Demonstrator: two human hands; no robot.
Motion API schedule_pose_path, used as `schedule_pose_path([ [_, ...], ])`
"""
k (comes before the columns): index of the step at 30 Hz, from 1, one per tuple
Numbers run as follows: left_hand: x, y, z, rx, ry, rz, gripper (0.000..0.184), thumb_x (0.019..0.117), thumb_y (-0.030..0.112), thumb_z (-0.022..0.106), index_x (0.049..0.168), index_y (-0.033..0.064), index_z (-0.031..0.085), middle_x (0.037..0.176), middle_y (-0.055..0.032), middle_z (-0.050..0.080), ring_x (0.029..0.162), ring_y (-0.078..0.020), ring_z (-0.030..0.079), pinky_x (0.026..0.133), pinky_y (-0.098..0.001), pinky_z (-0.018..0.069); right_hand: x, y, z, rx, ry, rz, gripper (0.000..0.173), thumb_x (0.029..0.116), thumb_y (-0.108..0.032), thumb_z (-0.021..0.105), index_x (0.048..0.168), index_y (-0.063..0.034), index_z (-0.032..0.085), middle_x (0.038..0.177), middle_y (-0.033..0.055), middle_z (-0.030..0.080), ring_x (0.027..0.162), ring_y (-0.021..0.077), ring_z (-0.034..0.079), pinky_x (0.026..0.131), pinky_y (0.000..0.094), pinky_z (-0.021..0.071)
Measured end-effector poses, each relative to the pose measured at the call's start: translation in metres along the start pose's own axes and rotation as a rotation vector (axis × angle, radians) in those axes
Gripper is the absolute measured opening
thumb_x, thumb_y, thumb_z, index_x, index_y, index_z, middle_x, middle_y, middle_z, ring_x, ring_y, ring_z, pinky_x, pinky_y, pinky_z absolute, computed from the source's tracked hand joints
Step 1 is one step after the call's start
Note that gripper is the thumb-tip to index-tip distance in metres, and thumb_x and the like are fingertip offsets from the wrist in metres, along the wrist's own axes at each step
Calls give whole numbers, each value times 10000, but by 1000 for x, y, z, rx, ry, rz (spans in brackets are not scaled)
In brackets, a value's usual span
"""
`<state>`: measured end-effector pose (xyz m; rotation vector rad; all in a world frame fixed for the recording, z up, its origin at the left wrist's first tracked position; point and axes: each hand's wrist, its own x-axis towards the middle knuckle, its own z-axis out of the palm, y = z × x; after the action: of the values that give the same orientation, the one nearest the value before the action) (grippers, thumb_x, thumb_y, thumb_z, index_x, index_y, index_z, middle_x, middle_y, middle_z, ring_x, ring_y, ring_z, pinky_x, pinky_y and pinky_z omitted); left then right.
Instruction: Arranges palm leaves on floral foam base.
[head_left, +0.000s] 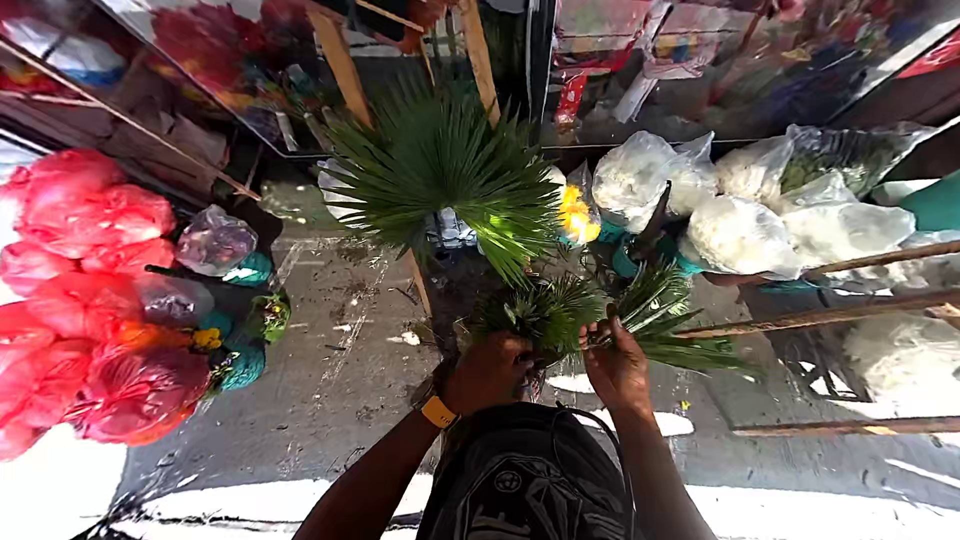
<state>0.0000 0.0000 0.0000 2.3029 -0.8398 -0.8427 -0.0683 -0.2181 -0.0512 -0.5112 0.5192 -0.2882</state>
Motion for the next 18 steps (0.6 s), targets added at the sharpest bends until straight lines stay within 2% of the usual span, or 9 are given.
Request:
schedule_pose_path([
  [2,-6,-19,-22,212,23,-75,311,1032,296,583,1227,90,711,1268,-199,647,1217,-402,602,970,-612,504,-3,17,-2,-147,15,49,244,1055,-125,400,1021,-83,637,905,44,690,878,172,680,846,377,581],
  [4,-10,-35,-35,313,87,-201,310,1015,309,614,1231,111,715,1309,-213,617,1243,-424,576,950,-618,515,-5,32,0,-305,38,98,174,1048,-100,502,1143,-11,618,1033,83,693,932,171,673,836,364,582],
  [6,-17,-42,-36,352,235,-310,337,951,300,663,1225,110,713,1340,-202,584,1277,-421,528,973,-602,496,-2,42,12,-360,83,117,201,1026,-91,587,1190,23,602,1060,100,700,905,159,681,788,332,594],
  [8,-27,-35,-34,291,396,-371,367,892,215,697,1226,65,705,1375,-200,555,1303,-425,491,1031,-594,460,3,46,18,-378,31,64,240,1032,-83,581,1231,50,577,1094,114,697,953,170,688,851,343,597],
  [10,-32,-24,-26,221,515,-373,292,978,154,628,1222,7,694,1304,-228,609,1251,-449,539,1042,-611,452,7,46,22,-369,-49,-12,235,1041,-69,555,1236,61,563,1097,113,696,985,177,690,905,359,590],
  [12,-29,-19,-11,186,546,-377,332,1061,241,519,1248,22,685,1163,-227,699,1133,-426,652,972,-607,500,8,48,25,-337,-100,-77,228,1030,-50,560,1227,63,560,1092,121,695,995,192,692,928,381,588],
  [13,-24,-17,-4,138,535,-384,379,1081,314,471,1257,49,676,1130,-207,710,1078,-400,682,915,-599,527,8,50,27,-323,-128,-105,234,1022,-48,572,1228,62,559,1093,129,694,1001,204,693,939,397,586],
  [15,-12,-11,9,-4,495,-409,482,1090,444,407,1312,86,641,1152,-187,699,1051,-384,691,870,-605,547,7,54,29,-322,-174,-155,250,1003,-54,605,1224,55,566,1086,126,697,1000,208,696,951,413,584],
  [18,2,3,23,-217,463,-393,569,1095,499,320,1285,71,642,1095,-181,698,994,-356,692,858,-600,543,7,57,25,-397,-252,-218,342,977,-124,667,1260,34,560,1133,99,687,1070,190,675,1007,421,556],
])
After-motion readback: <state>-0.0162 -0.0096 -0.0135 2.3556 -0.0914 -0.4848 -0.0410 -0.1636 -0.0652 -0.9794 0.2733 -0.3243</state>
